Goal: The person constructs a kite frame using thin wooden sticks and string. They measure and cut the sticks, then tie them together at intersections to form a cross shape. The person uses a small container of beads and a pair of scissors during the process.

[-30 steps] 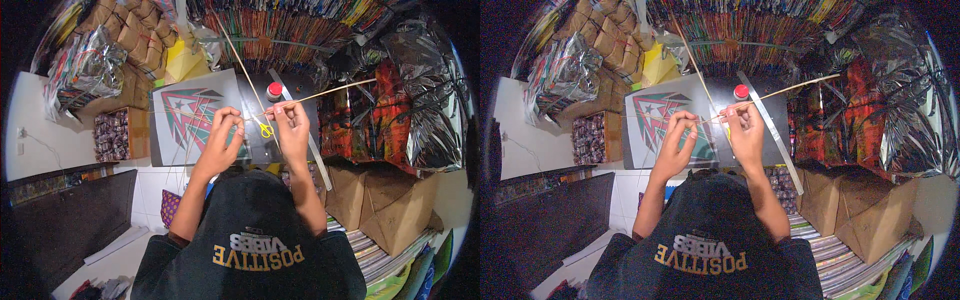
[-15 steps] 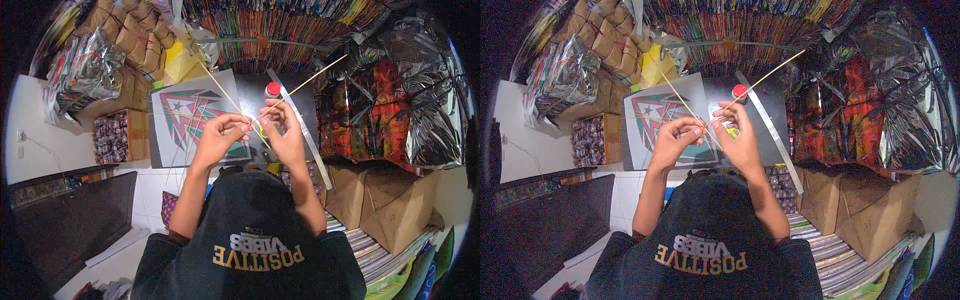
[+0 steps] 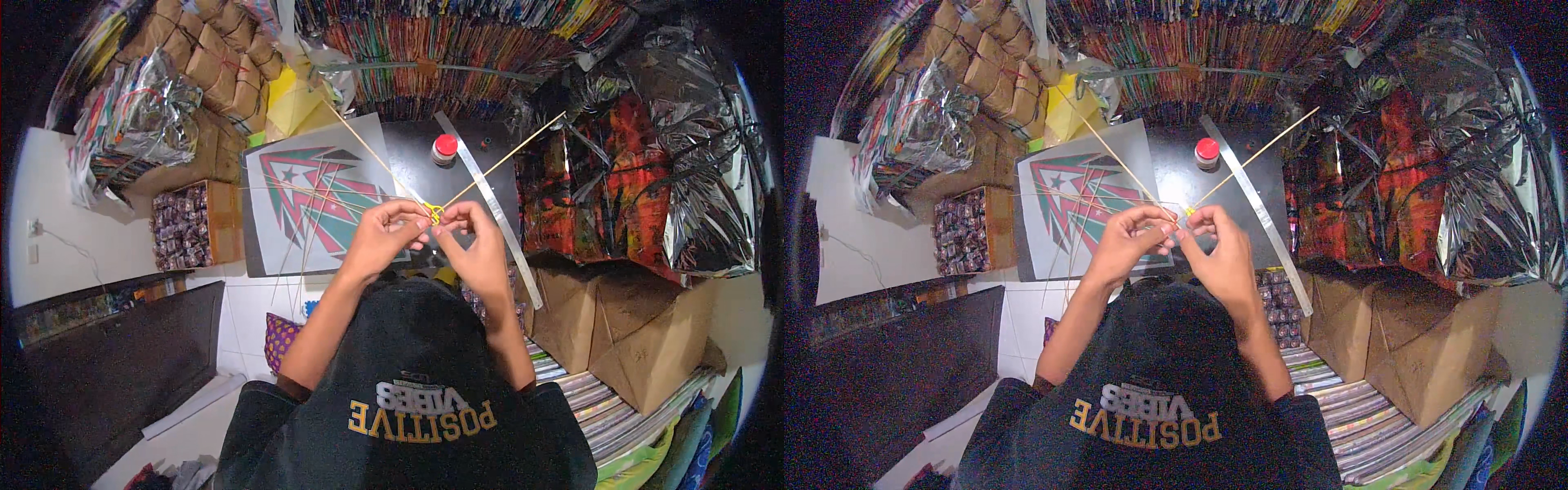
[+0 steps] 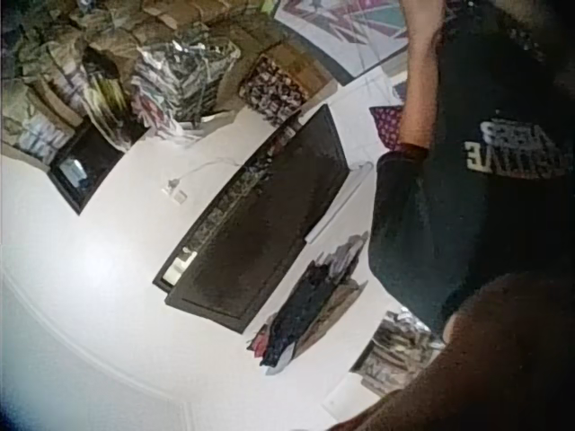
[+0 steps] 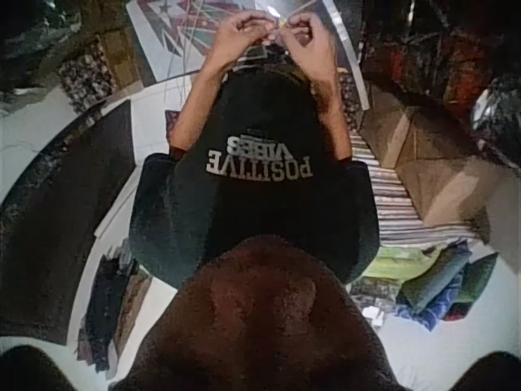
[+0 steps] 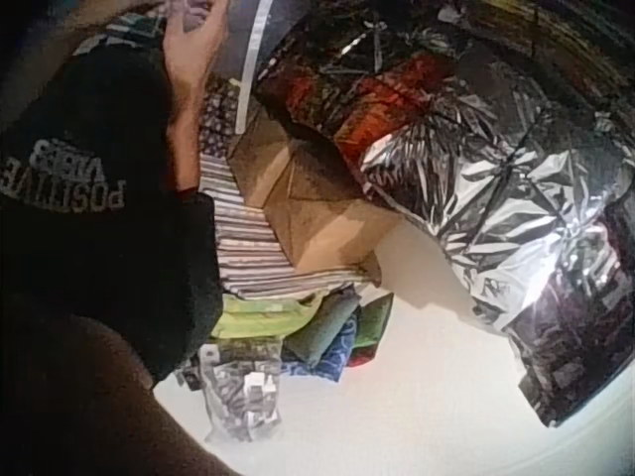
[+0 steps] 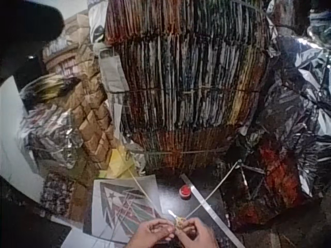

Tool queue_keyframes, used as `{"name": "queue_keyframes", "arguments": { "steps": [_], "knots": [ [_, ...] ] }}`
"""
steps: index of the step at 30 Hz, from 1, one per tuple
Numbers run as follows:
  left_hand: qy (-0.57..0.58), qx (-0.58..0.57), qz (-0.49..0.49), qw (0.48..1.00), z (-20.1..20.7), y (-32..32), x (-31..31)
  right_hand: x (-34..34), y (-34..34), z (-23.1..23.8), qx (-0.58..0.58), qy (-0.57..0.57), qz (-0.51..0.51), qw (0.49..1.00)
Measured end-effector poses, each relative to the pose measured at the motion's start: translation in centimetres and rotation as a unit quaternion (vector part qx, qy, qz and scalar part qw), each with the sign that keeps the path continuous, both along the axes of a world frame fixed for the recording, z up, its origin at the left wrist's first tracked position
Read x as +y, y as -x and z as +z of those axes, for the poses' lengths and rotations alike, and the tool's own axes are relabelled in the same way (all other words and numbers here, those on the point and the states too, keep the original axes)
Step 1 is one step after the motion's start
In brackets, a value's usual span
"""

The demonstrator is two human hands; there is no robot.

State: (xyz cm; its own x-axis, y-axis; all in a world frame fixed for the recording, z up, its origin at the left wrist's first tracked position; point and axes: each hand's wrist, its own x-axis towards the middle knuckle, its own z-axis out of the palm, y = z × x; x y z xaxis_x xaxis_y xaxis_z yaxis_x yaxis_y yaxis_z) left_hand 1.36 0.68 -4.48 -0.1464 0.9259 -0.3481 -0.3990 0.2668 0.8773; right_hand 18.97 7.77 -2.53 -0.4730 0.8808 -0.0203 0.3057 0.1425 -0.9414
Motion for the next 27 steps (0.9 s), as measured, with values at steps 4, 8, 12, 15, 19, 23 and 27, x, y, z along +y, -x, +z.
{"name": "queue_keyframes", "arguments": {
  "steps": [4, 8, 12, 15, 19, 23, 27],
  "knots": [
    [-0.006, 0.006, -0.019, 1.0, -0.9, -1.2, 0.1, -0.3, -0.4, 0.4, -0.089, -0.052, -0.006, 0.995],
    [-0.011, 0.012, -0.018, 1.0, -1.3, -2.3, 0.3, -0.3, -1.0, -0.8, -0.101, -0.079, -0.018, 0.992],
    [0.012, 0.019, -0.008, 1.0, -1.3, -2.0, 0.5, -0.3, -1.3, -0.8, -0.1, -0.09, -0.017, 0.991],
    [0.014, 0.027, 0.023, 0.999, -1.4, -1.8, 0.5, -0.2, -1.6, -0.7, -0.061, -0.092, -0.01, 0.994],
    [0.019, 0.033, 0.05, 0.998, -0.3, -1.3, 0.4, -0.3, -1.9, -0.8, 0.012, -0.047, -0.019, 0.999],
    [0.036, 0.043, 0.075, 0.996, -0.1, -0.6, 0.2, -0.1, -2.4, -0.8, 0.04, -0.042, -0.006, 0.998],
    [0.017, 0.028, 0.102, 0.994, -0.4, -0.3, 0.1, 0.0, -3.1, -1.4, 0.094, 0.053, 0.006, 0.994]
  ]
}}
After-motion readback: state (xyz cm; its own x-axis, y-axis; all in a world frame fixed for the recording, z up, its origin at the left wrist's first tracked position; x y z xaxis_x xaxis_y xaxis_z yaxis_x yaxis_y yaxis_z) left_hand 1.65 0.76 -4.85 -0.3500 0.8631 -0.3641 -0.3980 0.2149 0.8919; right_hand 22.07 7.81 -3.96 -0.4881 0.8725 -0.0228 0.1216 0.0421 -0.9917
